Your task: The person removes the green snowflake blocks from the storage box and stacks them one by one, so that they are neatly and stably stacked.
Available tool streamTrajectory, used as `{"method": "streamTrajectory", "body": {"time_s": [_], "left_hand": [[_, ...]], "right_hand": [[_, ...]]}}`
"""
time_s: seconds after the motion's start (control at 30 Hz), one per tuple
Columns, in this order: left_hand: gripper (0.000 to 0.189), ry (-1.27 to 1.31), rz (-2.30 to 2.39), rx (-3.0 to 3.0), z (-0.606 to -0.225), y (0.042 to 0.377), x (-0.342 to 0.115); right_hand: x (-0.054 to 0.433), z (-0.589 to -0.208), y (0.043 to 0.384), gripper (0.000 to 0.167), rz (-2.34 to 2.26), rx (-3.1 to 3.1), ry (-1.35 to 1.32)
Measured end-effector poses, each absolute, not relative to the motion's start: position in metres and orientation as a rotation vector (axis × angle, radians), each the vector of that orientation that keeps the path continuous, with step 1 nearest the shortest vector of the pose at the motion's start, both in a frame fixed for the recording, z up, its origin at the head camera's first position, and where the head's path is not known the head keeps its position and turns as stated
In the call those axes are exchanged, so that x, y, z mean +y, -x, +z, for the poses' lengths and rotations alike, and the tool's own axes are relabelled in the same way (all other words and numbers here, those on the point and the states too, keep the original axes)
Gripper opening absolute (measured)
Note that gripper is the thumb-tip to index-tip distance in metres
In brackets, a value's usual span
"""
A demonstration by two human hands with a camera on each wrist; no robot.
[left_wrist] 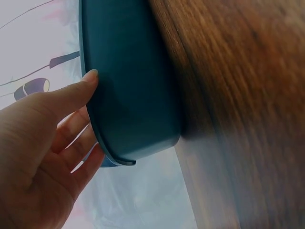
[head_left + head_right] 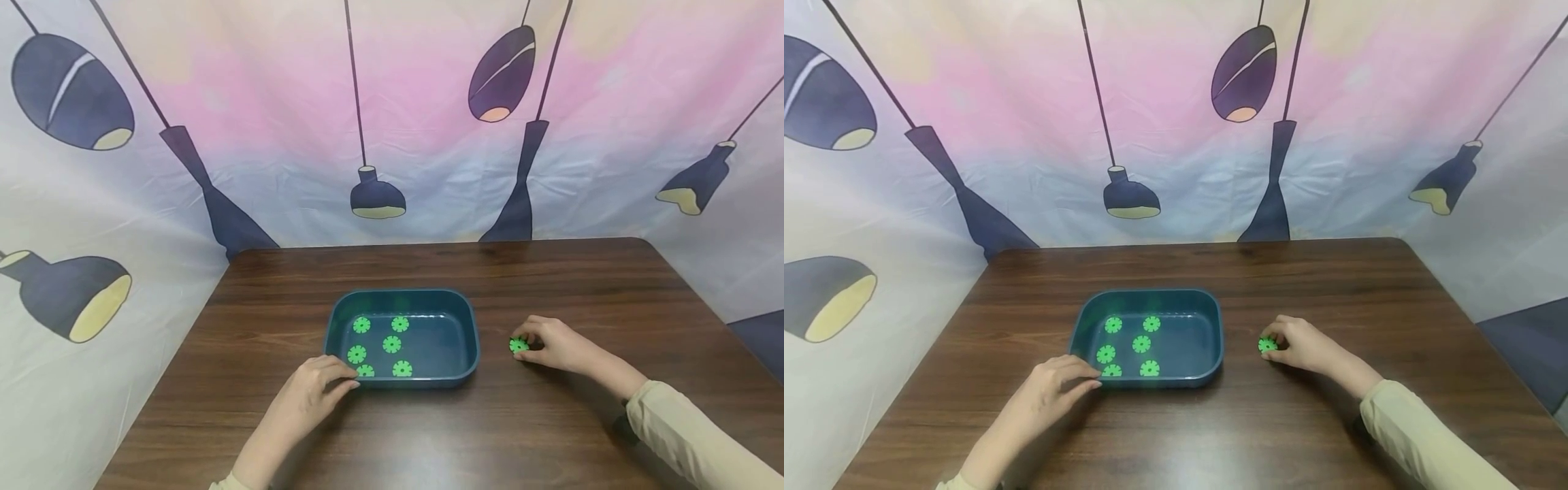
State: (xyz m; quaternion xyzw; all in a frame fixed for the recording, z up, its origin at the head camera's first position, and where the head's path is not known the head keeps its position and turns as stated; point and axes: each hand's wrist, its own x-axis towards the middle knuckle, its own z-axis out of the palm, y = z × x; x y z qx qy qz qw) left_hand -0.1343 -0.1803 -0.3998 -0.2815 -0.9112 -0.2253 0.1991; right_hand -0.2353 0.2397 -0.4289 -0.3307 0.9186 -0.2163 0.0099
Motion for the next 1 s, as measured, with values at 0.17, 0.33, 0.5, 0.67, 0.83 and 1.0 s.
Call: {"method": "streamTrajectory", "body": {"time_s": [0.17, 0.33, 0.5, 0.67, 0.83, 1.0], "left_hand": [[0.014, 0.775, -0.621, -2.559, -0.398, 0.136, -0.182], [0.013, 0.751, -0.618, -2.591, -0.396, 0.137, -0.182], [0.012, 0.743, -0.609, -2.624, -0.395, 0.138, -0.181], [0.012, 0.748, -0.605, -2.647, -0.395, 0.137, -0.180], [0.011, 0.766, -0.642, -2.667, -0.394, 0.136, -0.179], [0.011, 0.776, -0.639, -2.658, -0.391, 0.135, -0.180]], "right_hand": [[0.237, -0.427, 0.238, 0.027, -0.660, 2.875, 1.032], [0.237, -0.424, 0.240, 0.030, -0.610, 2.877, 1.018], [0.236, -0.420, 0.241, 0.034, -0.569, 2.873, 1.025], [0.235, -0.414, 0.238, 0.034, -0.606, 2.906, 0.994], [0.229, -0.406, 0.238, 0.036, -0.701, 2.961, 1.021], [0.215, -0.394, 0.244, 0.032, -0.774, 2.986, 1.095]]}}
